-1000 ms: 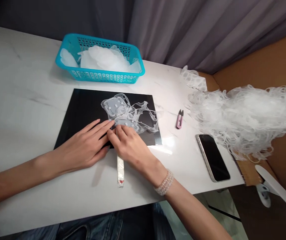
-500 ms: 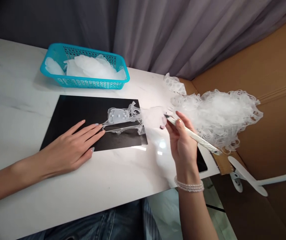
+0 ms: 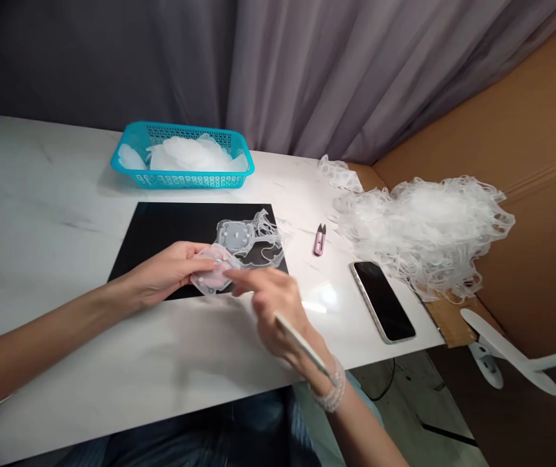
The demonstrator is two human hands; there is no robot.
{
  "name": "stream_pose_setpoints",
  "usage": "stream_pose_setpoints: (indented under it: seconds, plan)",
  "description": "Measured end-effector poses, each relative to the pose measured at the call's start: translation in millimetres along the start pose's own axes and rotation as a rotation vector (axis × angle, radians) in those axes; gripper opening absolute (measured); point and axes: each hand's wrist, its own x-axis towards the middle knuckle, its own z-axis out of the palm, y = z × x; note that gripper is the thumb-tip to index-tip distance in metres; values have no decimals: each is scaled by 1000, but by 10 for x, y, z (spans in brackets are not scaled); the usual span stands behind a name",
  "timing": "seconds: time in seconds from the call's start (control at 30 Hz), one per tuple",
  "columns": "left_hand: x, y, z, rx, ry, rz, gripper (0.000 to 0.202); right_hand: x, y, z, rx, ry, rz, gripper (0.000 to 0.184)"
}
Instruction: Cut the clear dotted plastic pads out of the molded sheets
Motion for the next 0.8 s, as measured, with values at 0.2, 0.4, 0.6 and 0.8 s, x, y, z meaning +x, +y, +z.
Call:
stream_pose_setpoints:
  seconds: [0.2,0.4,0.6,0.8]
  plan:
    - [-39,-20,-20,113,51,46,26,384,406,27,126,-74,163,23]
    - [-11,7,-127,6,188,60,31,434,781,141,116,-47,74,28]
    - [17,24,-141,-175,232,110,24,382,890,33,3,-14,65,24]
    - [-63,189,-349,-201,335,182,17,310,1008,-189,-86,100,127,27]
